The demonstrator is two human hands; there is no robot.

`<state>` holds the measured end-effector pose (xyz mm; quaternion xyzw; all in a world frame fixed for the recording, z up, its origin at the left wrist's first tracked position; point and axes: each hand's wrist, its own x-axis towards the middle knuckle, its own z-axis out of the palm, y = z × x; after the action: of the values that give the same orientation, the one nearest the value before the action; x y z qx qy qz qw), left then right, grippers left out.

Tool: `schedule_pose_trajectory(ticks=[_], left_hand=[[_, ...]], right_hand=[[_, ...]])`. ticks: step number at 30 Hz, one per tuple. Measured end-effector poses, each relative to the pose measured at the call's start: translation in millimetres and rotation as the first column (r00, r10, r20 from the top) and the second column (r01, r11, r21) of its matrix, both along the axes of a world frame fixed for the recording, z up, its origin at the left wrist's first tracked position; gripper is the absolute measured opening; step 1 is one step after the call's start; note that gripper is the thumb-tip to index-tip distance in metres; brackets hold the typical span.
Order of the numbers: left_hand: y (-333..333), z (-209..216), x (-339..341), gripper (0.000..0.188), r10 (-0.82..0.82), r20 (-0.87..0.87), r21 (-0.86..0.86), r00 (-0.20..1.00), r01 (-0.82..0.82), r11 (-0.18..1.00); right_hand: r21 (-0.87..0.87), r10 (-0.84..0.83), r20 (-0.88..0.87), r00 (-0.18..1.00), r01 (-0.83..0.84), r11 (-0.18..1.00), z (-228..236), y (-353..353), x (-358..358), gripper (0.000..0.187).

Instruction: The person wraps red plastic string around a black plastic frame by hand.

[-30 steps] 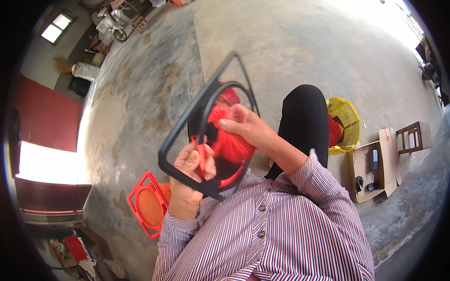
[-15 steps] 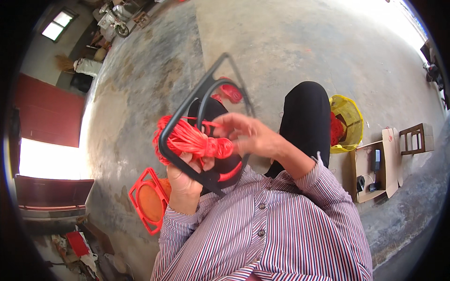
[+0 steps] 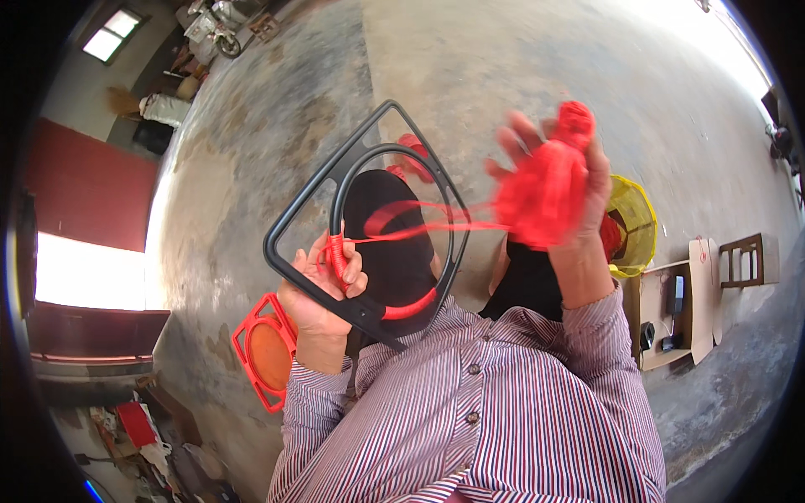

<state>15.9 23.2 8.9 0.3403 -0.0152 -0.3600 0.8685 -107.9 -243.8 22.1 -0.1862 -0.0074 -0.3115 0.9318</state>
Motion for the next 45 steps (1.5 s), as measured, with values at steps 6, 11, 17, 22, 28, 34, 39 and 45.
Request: schedule_pose_trajectory(ticks=[6, 11, 17, 22, 28, 34, 39, 45], left_hand=[[28, 7, 41, 0.041, -0.096, -0.007, 0.027, 0.995, 0.096, 0.995], [58, 3, 56, 0.04, -0.086, 0.034, 0.06, 0.996, 0.084, 0.995], [62, -14, 50, 0.038, -0.014, -0.024, 0.063, 1.0, 0.015, 0.998], [67, -20, 52, 0.041, -0.092, -0.083, -0.019, 0.992, 0.09, 0.996], [51, -5, 36, 0.047, -0.154, -0.03, 0.059, 0.988, 0.156, 0.986], [6, 12, 4, 0.039, -0.07, 0.137, 0.043, 0.988, 0.065, 0.997], [-12, 17, -27, 0.035, -0.379, 0.011, -0.125, 0.925, 0.377, 0.918], [-34, 24, -30, 0.044, -0.534, 0.202, -0.047, 0.821, 0.553, 0.832]], right_hand=[[-0.044, 0.403, 0.24, 0.883, -0.405, 0.913, -64, -35, -29, 0.042], [0.084, 0.39, 0.289, 0.874, -0.428, 0.9, -94, -41, -45, 0.043], [0.263, -0.029, -0.17, 0.985, 0.074, 0.962, -30, 0, -15, 0.038], [0.117, 0.36, 0.206, 0.91, -0.389, 0.914, -84, -27, -27, 0.036], [-0.63, -0.197, -0.776, 0.599, -0.728, 0.269, -102, 49, -14, 0.032], [-0.638, -0.158, -0.758, 0.633, -0.669, 0.381, -95, 59, 26, 0.046], [-0.286, 0.436, -0.377, 0.818, -0.55, 0.785, -17, 68, 68, 0.028], [-0.805, 0.674, -0.059, 0.736, -0.434, 0.404, 2, 56, 78, 0.015]])
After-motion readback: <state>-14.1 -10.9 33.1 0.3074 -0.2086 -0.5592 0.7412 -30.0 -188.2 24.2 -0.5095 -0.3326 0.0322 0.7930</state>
